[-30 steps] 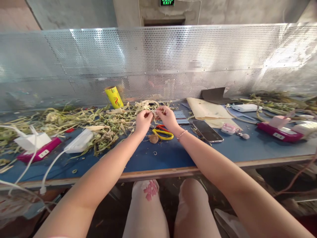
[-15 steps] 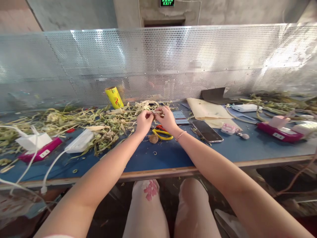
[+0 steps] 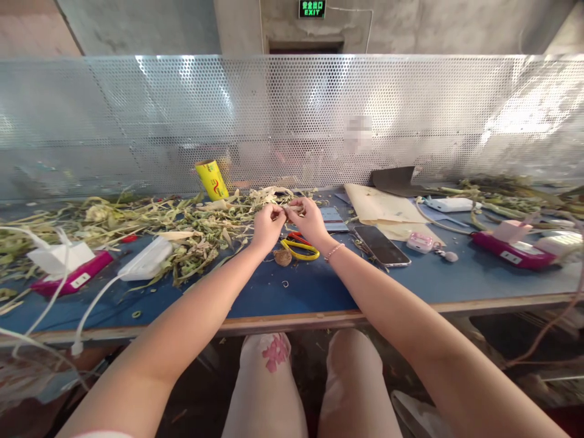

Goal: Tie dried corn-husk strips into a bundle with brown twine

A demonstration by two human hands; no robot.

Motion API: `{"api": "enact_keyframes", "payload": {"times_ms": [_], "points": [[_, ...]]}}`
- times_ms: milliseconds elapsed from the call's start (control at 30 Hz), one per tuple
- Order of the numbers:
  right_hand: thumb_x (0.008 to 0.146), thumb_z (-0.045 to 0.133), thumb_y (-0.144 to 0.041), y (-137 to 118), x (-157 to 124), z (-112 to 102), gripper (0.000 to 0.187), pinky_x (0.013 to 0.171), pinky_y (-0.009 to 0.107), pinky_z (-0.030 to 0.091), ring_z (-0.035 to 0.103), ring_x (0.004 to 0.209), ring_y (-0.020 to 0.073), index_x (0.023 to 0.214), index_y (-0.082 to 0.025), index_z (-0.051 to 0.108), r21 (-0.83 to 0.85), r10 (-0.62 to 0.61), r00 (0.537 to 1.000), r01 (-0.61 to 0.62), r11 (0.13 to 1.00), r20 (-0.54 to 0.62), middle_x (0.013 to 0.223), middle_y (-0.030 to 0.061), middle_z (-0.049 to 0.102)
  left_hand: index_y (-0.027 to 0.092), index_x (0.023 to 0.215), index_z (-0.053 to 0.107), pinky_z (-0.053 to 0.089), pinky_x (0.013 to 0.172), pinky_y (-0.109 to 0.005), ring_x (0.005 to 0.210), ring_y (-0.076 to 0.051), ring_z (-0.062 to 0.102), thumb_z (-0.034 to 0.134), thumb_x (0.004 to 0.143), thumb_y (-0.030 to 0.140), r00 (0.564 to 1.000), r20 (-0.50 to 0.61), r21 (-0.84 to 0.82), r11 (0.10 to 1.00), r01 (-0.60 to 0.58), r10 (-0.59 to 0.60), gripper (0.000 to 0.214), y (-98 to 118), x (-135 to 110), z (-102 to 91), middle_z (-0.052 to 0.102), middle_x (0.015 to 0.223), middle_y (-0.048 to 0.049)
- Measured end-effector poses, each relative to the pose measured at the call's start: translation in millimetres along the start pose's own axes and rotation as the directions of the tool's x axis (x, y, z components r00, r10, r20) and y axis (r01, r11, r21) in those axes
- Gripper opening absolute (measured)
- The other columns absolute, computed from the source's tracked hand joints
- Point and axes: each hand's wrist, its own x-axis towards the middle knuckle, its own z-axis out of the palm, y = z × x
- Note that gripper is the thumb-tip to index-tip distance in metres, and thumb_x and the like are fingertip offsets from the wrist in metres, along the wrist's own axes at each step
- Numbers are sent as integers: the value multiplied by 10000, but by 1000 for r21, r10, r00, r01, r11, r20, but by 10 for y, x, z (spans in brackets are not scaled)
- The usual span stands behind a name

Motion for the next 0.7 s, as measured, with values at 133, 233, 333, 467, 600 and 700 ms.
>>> {"api": "enact_keyframes", "payload": {"times_ms": [133,233,333,467,600,700], "points": [[690,568,-208,8,8,-4,81,815,371,461,544,812,169,770,-192,571,-60,-26,1000,26,998,-5,855,50,551,176,606,487,424,582,-238,550,-99,517,521,672,143,1000,9,20,1000,-13,13,81,49,-19,-4,561,589,15],[705,542,-197,12,7,-10,72,774,358,474,542,777,165,766,-192,580,-75,-61,998,61,995,-1,851,52,547,173,609,496,434,605,-247,562,-102,525,529,656,127,1000,14,31,1000,-3,3,73,45,-26,-4,568,601,12],[724,524,-203,4,-2,-12,73,733,344,483,537,747,156,768,-196,582,-60,-94,996,93,994,-8,856,50,544,172,629,493,432,600,-248,568,-105,528,542,670,162,999,-2,-28,999,38,-38,65,15,-24,9,555,592,12],[736,521,-207,-11,-23,2,70,690,327,494,536,738,147,780,-196,574,-28,-115,993,115,993,-8,870,52,537,181,714,471,432,559,-239,555,-105,535,579,691,240,991,-34,-215,969,122,-133,125,-1,-13,31,563,605,16],[751,515,-221,-19,-36,15,85,666,318,504,540,736,140,815,-198,567,-3,-112,994,112,994,17,915,62,523,174,679,502,427,582,-252,569,-117,540,531,741,242,994,-9,-109,989,103,-105,96,33,-17,16,566,598,2],[751,525,-229,-32,-36,14,83,694,327,504,541,764,145,821,-204,563,3,-113,993,113,994,21,926,65,526,179,649,502,404,604,-256,598,-124,532,499,768,225,1000,-13,42,999,0,1,127,40,-25,-5,562,606,0]]}}
